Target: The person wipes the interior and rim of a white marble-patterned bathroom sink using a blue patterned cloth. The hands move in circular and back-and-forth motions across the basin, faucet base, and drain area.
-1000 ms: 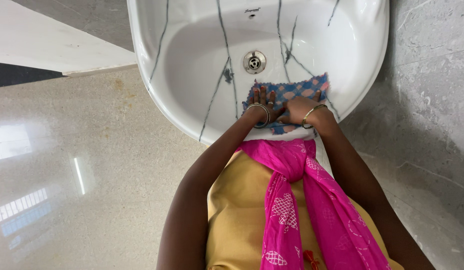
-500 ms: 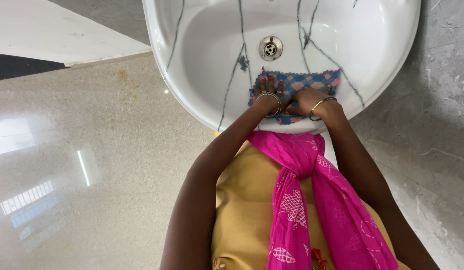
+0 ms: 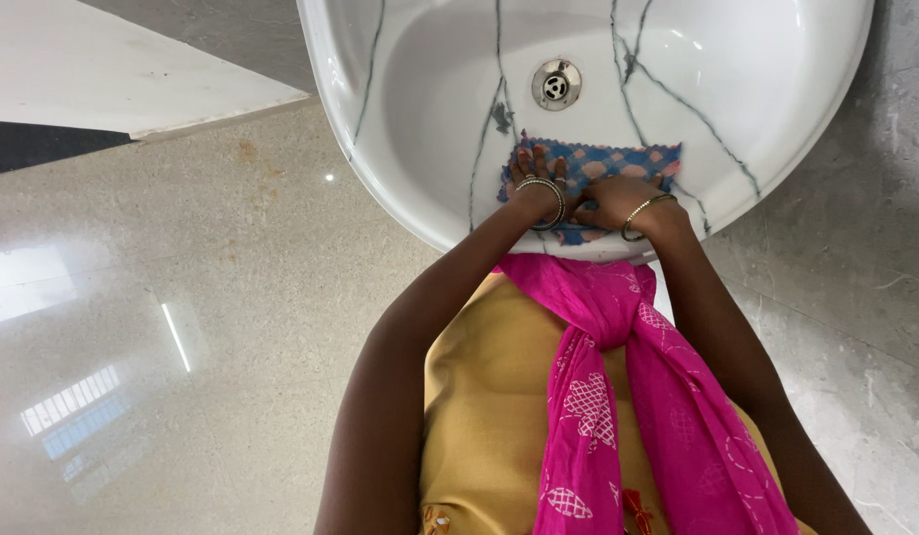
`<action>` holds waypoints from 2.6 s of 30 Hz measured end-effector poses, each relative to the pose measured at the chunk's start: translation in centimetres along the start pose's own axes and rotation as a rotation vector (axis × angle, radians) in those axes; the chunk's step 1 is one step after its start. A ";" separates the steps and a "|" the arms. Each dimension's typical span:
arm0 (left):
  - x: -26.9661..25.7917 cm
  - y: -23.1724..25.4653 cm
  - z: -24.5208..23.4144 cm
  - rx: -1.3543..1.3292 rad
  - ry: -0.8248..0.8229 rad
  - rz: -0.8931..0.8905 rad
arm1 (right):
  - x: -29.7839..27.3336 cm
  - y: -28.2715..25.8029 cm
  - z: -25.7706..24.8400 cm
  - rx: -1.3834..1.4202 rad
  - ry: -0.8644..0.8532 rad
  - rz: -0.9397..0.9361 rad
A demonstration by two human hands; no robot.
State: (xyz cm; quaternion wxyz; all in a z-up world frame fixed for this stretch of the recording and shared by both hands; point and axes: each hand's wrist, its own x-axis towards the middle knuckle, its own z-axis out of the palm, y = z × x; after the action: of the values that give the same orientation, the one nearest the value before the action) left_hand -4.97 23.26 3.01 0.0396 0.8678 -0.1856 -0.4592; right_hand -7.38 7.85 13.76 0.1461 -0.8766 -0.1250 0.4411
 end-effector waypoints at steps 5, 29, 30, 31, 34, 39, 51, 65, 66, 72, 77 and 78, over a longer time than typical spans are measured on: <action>-0.2 -1.4 -0.2 0.004 -0.095 0.004 | 0.3 -0.9 0.2 0.053 -0.047 0.023; -1.9 -8.2 -1.8 0.209 -0.090 0.007 | 4.2 -5.2 2.4 0.120 0.009 -0.177; -1.8 -8.5 -1.9 0.221 -0.083 0.008 | 4.5 -5.3 2.3 0.123 0.013 -0.190; -1.8 -8.7 -2.0 0.220 -0.064 0.002 | 4.7 -5.5 2.3 0.098 0.041 -0.223; -1.8 -9.3 -2.2 0.222 -0.028 -0.016 | 5.1 -6.4 1.8 0.058 0.080 -0.278; -2.5 -10.8 -2.5 0.240 -0.120 -0.064 | 5.2 -7.8 1.2 0.163 -0.109 -0.193; -5.4 -11.8 -6.2 0.391 -0.180 -0.099 | 7.3 -8.6 1.6 0.192 -0.105 -0.250; -6.7 -14.4 -8.4 0.545 -0.092 -0.070 | 9.8 -10.0 1.9 0.276 0.044 -0.394; -6.7 -14.3 -8.8 0.541 -0.105 -0.073 | 10.0 -10.0 1.8 0.268 0.053 -0.418; -6.5 -14.7 -9.8 0.642 -0.080 -0.118 | 12.0 -10.5 2.8 0.274 0.232 -0.542; -7.1 -15.4 -9.8 0.612 0.038 -0.132 | 12.7 -10.6 3.0 0.307 0.180 -0.548; -7.1 -15.4 -10.1 0.598 0.048 -0.136 | 13.0 -10.7 2.9 0.299 0.156 -0.511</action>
State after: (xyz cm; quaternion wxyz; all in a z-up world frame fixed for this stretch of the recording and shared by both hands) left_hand 4.00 39.04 10.75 -0.2439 0.8621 -0.2531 -0.3650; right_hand -3.16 22.74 6.43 0.3891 -0.8167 -0.2635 0.3350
